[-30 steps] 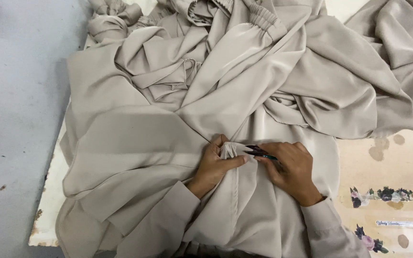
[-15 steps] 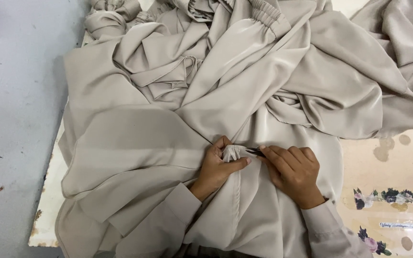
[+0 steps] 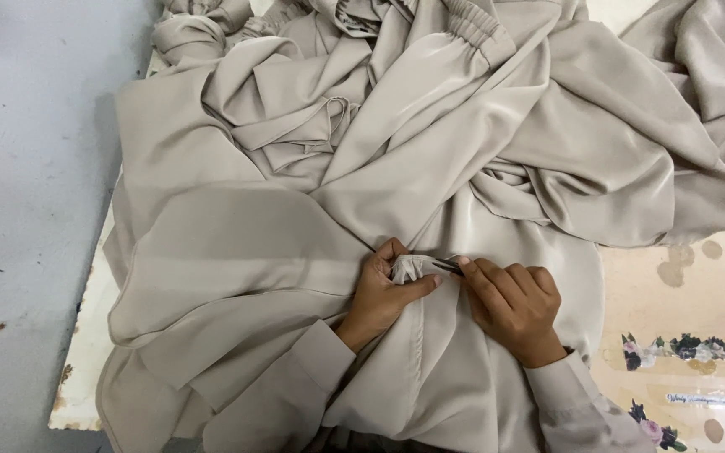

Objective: Trimming loose threads from a beige garment using thread snips on a work table.

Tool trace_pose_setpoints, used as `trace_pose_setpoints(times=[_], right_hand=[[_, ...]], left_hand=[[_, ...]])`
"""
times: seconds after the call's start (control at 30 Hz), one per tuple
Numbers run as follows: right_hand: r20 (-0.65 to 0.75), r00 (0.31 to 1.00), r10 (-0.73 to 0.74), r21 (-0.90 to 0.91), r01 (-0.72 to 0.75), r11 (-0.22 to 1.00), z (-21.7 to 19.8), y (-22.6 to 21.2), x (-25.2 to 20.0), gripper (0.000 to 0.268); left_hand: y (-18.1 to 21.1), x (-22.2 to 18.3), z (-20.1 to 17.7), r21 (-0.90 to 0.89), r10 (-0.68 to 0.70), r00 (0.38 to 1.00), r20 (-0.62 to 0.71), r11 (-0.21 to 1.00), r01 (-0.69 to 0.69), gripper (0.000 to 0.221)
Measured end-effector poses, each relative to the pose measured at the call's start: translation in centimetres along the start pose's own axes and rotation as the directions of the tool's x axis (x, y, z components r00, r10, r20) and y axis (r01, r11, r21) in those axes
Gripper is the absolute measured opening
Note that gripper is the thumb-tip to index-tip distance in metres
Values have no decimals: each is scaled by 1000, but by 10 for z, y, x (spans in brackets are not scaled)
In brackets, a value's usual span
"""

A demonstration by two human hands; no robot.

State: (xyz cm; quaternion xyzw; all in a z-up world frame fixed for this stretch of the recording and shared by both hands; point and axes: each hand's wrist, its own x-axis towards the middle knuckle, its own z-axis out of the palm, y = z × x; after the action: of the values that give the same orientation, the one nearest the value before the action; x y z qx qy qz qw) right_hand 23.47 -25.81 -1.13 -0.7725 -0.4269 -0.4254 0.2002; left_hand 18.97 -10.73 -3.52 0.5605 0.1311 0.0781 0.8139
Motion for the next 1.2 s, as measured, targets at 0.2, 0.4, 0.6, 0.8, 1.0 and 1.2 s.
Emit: trace_pose_setpoints(times=[0.2,0.4,0.6,0.8,1.0,1.2], right_hand=[[8,1000,-16,-15,16,1000,0,-1,-1,8],[16,995,94,98,-95,991,-1,-5,2,11],[59,990,130,172,-139,975,-4,-9,8,11],[70,987,145,235,-158,959,-4,-8,6,12],[73,986,147,251,-161,955,-2,-7,0,12],[180,948,261,358,-310,881,-7,-6,10,15]], left_hand=[[-6,2,-3,-18,16,999,28,1000,-16,24],[-10,0,-3,49,39,999,22,998,-40,24],[-10,-3,0,174,44,999,16,984,-46,20],[-12,-2,-1,169,105,994,40,979,-110,21],[1,-9,4,321,201,976,80,922,-217,30],[-3,-7,1,243,233,964,128,935,-258,17]])
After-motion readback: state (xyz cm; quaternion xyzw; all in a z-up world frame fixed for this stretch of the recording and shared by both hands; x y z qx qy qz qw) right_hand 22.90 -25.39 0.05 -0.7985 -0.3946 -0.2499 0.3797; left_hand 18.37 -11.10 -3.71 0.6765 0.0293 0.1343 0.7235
